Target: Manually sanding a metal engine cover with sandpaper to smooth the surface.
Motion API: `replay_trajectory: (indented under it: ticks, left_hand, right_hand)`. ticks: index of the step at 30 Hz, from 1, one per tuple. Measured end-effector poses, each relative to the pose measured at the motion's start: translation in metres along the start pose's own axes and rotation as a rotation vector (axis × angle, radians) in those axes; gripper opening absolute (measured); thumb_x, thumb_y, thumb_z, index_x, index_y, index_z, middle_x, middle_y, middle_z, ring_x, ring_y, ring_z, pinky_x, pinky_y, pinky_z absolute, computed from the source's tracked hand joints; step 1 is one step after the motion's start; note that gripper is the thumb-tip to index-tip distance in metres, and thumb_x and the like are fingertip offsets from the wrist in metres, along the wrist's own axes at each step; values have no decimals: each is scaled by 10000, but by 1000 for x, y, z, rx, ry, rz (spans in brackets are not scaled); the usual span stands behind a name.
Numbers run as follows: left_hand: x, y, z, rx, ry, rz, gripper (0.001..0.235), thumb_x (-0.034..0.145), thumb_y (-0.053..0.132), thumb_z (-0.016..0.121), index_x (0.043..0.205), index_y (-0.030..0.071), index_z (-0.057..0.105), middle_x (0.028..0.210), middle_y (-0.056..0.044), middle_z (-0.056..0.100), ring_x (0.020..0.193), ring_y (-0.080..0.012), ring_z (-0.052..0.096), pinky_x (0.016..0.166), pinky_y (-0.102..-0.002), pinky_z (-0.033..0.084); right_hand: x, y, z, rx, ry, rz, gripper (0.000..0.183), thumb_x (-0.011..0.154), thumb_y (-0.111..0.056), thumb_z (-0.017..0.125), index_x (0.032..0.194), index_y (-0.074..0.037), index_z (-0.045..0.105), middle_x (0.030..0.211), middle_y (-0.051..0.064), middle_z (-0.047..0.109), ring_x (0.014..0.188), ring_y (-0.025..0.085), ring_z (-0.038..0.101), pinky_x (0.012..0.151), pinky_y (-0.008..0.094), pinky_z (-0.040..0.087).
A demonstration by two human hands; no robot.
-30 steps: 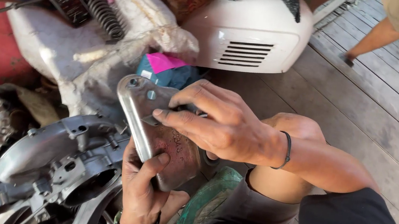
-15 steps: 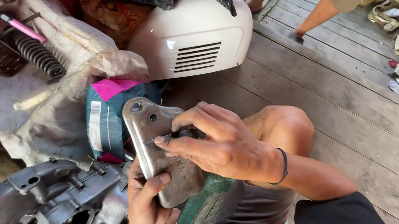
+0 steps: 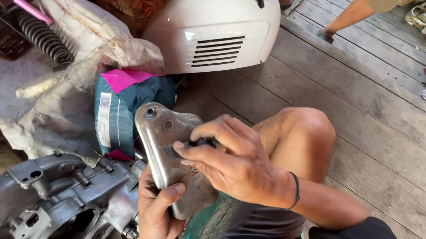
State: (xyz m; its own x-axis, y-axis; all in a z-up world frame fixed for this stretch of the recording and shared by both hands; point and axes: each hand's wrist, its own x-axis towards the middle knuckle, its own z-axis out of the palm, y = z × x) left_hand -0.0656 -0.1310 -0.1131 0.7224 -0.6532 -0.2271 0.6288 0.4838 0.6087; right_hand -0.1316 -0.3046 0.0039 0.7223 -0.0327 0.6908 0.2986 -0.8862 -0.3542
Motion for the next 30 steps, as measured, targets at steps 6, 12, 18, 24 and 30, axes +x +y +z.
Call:
replay_trajectory:
  ticks: [6,12,18,24,30]
  left_hand:
    - [-5,0,8,19,-16,-13,685,738,-90,588,1417,-16,545,1147,-203,690,961,-286,667,876,-407,532]
    - [-7,6,3,86,-17,39,545,735,-96,633,1277,-43,612,922,-129,680,790,-184,617,746,-298,498]
    - [-6,13,8,93,-58,50,492,738,-91,638,1227,-39,627,880,-117,683,747,-169,599,712,-277,478]
    - [-7,14,21,27,-128,42,532,746,-91,623,1275,-49,599,813,-91,631,714,-158,546,660,-256,450]
    - [-7,17,5,117,-80,113,447,737,-43,662,1183,-25,633,876,-119,683,743,-176,596,713,-292,480]
  right_hand:
    - [6,-4,11,6,63,97,188,824,-12,817,999,-64,771,1014,53,616,792,176,549,710,293,483]
    - [1,-11,17,19,45,109,151,816,-19,808,954,-62,764,1004,41,638,766,160,541,717,299,458]
    - [5,-15,21,-4,49,127,158,835,-25,810,982,-57,761,1021,54,643,762,168,525,725,304,447]
    - [7,-13,29,-46,91,116,138,845,-51,803,976,-61,759,994,57,641,784,168,533,743,318,460]
    - [6,-21,29,-13,32,119,111,867,-74,780,977,-68,763,1003,52,648,780,157,538,744,304,446]
